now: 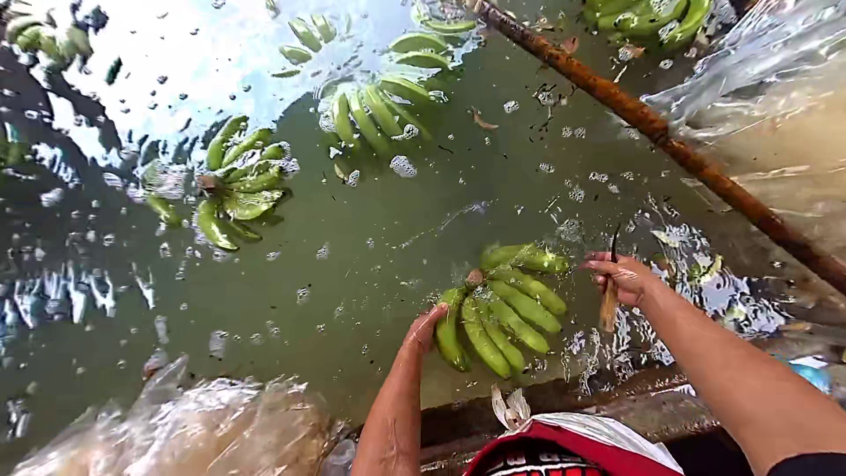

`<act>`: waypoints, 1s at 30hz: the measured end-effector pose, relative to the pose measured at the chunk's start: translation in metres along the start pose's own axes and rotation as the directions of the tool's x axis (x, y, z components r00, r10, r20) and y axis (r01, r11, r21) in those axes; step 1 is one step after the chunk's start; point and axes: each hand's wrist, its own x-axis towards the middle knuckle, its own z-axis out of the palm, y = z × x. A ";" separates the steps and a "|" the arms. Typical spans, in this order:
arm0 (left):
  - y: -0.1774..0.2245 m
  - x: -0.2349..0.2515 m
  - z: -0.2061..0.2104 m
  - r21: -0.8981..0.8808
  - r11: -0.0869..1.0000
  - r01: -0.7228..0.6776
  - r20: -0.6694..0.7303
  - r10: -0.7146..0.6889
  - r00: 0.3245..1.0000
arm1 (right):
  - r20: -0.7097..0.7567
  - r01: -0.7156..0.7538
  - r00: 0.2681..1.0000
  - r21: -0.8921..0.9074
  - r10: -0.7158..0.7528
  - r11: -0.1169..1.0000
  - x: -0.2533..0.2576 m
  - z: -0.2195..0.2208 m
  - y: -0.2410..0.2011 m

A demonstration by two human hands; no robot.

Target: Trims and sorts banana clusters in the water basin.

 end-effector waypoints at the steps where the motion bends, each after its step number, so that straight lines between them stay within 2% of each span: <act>1: -0.007 -0.001 -0.004 -0.037 0.999 0.005 0.018 -0.004 1.000 | -0.045 -0.034 0.998 0.001 0.034 0.999 0.000 -0.001 0.011; 4: -0.019 -0.009 -0.005 -0.185 0.982 -0.034 0.042 0.043 0.998 | -0.172 -0.124 0.977 0.001 0.122 0.992 -0.007 0.000 0.039; 7: -0.029 -0.009 -0.001 -0.357 0.933 -0.048 0.107 0.091 0.990 | -0.222 -0.190 0.958 -0.024 0.180 0.981 -0.013 -0.004 0.059; 11: -0.026 -0.010 0.001 -0.333 0.942 0.032 0.137 0.014 0.990 | -0.238 -0.216 0.952 -0.067 0.194 0.974 -0.015 -0.008 0.061; 13: -0.021 -0.011 0.006 -0.277 0.961 -0.010 0.105 0.041 0.994 | -0.231 -0.205 0.958 -0.141 0.170 0.969 -0.023 -0.006 0.051; 17: -0.008 -0.011 0.016 -0.109 0.970 -0.219 0.061 0.227 0.972 | -0.095 -0.023 0.995 -0.357 -0.012 0.934 -0.050 0.011 0.027; 21: 0.003 -0.015 0.026 0.035 0.922 -0.385 0.052 0.383 0.922 | 0.076 0.125 0.992 -0.357 -0.105 0.926 -0.072 0.054 0.003; 24: 0.008 -0.020 0.036 0.167 0.866 -0.472 0.030 0.474 0.880 | 0.147 0.252 0.966 -0.360 -0.212 0.898 -0.065 0.083 -0.005; 27: 0.017 -0.034 0.051 0.309 0.792 -0.526 0.004 0.552 0.834 | 0.133 0.303 0.953 -0.444 -0.272 0.843 -0.048 0.103 -0.009; 30: 0.028 -0.048 0.072 0.488 0.688 -0.537 -0.026 0.626 0.779 | 0.049 0.305 0.939 -0.577 -0.341 0.758 -0.047 0.110 -0.016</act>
